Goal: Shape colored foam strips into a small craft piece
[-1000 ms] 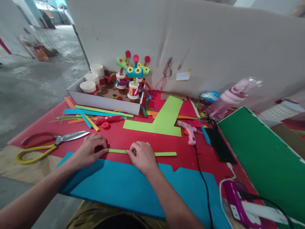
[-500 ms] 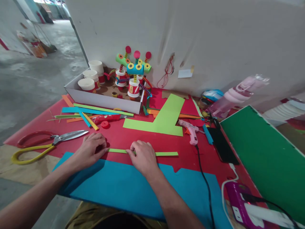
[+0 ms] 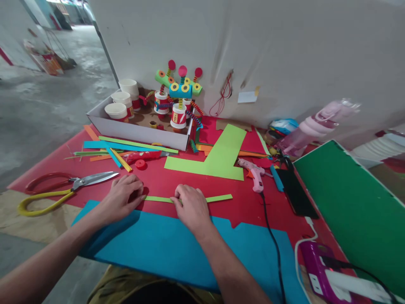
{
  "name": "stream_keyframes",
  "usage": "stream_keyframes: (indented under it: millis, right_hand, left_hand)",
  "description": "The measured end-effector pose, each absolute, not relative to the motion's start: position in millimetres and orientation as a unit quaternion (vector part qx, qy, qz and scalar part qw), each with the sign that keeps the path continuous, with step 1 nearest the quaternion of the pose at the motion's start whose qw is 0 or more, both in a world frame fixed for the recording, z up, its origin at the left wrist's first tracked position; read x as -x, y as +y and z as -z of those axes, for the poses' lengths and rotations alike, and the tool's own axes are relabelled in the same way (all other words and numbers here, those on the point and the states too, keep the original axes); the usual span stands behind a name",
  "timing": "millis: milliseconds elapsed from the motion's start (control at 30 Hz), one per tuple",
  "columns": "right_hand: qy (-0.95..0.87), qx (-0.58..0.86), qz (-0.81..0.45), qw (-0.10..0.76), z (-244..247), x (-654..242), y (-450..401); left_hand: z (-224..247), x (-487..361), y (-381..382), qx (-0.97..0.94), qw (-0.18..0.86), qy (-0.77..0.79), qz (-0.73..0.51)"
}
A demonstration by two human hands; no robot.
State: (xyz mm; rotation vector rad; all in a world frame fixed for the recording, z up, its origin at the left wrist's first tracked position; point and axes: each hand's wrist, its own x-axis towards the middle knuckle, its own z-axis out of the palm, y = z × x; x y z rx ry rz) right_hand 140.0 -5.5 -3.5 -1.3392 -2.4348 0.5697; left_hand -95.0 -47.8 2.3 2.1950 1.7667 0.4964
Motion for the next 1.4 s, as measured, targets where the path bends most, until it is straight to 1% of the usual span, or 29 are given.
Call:
stream_keyframes:
  millis: [167,267,367,467,633,700,800,833,867,900,967,1000,1033,1133,1233,1267,1300,1367,1400]
  right_hand:
    - [-0.856,0.457,-0.172,0.169,5,-146,-6]
    - [-0.87,0.435,-0.125,0.193,7,-152,-8]
    - [-0.9,0.378,-0.086,0.199,11,-157,-11]
    - [-0.911,0.344,-0.097,0.207,15,-159,-14]
    - [-0.904,0.346,-0.109,0.225,5,-155,-23]
    - [-0.891,0.35,-0.093,0.272,-7,-154,-21]
    - [-0.815,0.398,-0.1,0.41,-30,-156,3]
    - [-0.772,0.43,-0.134,0.448,-37,-158,15]
    - [-0.732,0.459,-0.197,0.463,-44,-161,27]
    - [-0.714,0.467,-0.298,0.429,-50,-164,39]
    - [-0.667,0.432,-0.512,0.324,-57,-170,57]
    - [-0.642,0.403,-0.598,0.259,-58,-172,61]
    - [-0.623,0.375,-0.653,0.21,-58,-175,63]
    - [-0.614,0.342,-0.697,0.144,-60,-181,52]
    - [-0.578,0.307,-0.751,0.085,-64,-184,42]
    - [-0.55,0.29,-0.778,0.096,-63,-183,41]
    - [-0.518,0.276,-0.799,0.13,-60,-179,41]
    - [-0.451,0.264,-0.816,0.248,-47,-168,45]
    - [-0.416,0.255,-0.824,0.29,-38,-161,47]
  left_hand:
    - [-3,96,-53,-0.804,0.11,0.556,-0.18]
    - [-3,96,-56,-0.833,0.055,0.519,-0.186]
    - [-4,95,-57,-0.859,-0.012,0.48,-0.175]
    - [-6,92,-56,-0.884,-0.051,0.44,-0.147]
    - [-13,80,-48,-0.892,-0.127,0.422,-0.104]
    - [-23,72,-36,-0.89,-0.171,0.409,-0.103]
    - [-46,54,-6,-0.878,-0.246,0.382,-0.147]
    - [-54,48,5,-0.872,-0.271,0.37,-0.172]
    - [-61,41,16,-0.864,-0.295,0.355,-0.203]
    - [-65,34,26,-0.855,-0.315,0.339,-0.235]
    - [-66,24,41,-0.821,-0.341,0.334,-0.314]
    - [-63,22,45,-0.808,-0.345,0.332,-0.344]
    - [-58,21,48,-0.807,-0.343,0.324,-0.355]
    - [-45,27,47,-0.817,-0.322,0.307,-0.367]
    - [-42,37,43,-0.79,-0.294,0.337,-0.419]
    - [-43,39,42,-0.781,-0.286,0.347,-0.433]
    - [-44,40,41,-0.778,-0.28,0.353,-0.438]
    - [-44,37,39,-0.791,-0.276,0.347,-0.422]
    - [-43,35,38,-0.804,-0.276,0.338,-0.405]
